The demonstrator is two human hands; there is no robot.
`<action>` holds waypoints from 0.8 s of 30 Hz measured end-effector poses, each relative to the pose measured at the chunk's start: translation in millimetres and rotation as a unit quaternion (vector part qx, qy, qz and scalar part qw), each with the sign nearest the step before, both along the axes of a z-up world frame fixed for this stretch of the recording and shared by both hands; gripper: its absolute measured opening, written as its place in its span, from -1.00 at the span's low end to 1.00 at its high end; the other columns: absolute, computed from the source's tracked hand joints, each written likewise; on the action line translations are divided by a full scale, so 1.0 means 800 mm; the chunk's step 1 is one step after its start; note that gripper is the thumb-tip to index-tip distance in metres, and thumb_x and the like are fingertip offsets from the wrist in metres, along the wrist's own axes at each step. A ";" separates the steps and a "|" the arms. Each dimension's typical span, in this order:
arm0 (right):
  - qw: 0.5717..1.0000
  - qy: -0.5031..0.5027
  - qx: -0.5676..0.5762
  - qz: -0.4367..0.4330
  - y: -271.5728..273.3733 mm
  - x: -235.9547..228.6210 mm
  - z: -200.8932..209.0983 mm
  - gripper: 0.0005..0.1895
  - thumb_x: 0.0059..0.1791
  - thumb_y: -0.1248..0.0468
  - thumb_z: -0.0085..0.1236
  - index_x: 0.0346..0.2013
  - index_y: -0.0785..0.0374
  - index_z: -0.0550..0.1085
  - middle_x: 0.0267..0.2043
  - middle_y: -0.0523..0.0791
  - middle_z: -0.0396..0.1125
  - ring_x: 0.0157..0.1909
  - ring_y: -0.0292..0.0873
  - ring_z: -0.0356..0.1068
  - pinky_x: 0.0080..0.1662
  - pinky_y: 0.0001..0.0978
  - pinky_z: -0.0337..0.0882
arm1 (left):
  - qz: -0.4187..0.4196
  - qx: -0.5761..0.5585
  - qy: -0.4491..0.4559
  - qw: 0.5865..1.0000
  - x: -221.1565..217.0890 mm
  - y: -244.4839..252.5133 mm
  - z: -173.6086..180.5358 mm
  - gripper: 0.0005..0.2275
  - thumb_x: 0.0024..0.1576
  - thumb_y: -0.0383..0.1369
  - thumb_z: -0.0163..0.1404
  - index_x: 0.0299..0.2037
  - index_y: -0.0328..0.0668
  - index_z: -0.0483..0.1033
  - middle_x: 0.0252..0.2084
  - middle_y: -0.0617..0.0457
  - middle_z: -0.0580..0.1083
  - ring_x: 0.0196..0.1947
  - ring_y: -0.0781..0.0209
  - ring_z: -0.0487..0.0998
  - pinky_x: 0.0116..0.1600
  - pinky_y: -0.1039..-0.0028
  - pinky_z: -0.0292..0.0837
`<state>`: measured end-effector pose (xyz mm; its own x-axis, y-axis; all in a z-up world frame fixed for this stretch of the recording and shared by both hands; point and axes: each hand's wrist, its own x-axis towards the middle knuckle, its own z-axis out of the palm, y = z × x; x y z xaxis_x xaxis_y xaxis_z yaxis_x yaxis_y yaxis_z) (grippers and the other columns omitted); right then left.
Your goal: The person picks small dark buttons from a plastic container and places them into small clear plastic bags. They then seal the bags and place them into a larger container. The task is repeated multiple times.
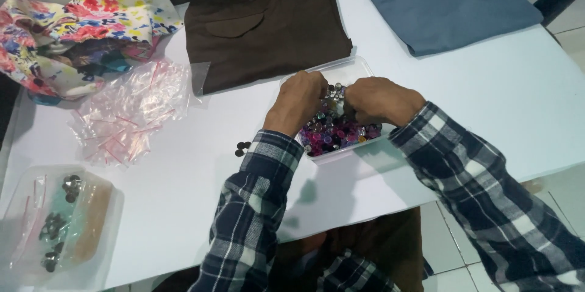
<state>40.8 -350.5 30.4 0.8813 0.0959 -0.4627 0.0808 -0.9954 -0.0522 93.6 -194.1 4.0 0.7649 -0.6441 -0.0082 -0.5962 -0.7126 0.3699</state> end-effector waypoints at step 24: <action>0.982 -0.132 0.125 0.053 0.010 0.019 -0.058 -0.87 -0.19 0.53 0.07 -0.37 0.54 0.49 -0.37 0.21 0.46 -0.22 0.31 0.52 -0.25 0.02 0.53 | 0.004 -0.126 0.025 0.992 0.008 0.028 -0.023 -0.83 0.10 -0.60 -0.02 -0.29 -0.18 0.63 -0.40 -0.12 0.58 -0.27 -0.10 0.68 -0.13 0.20 0.65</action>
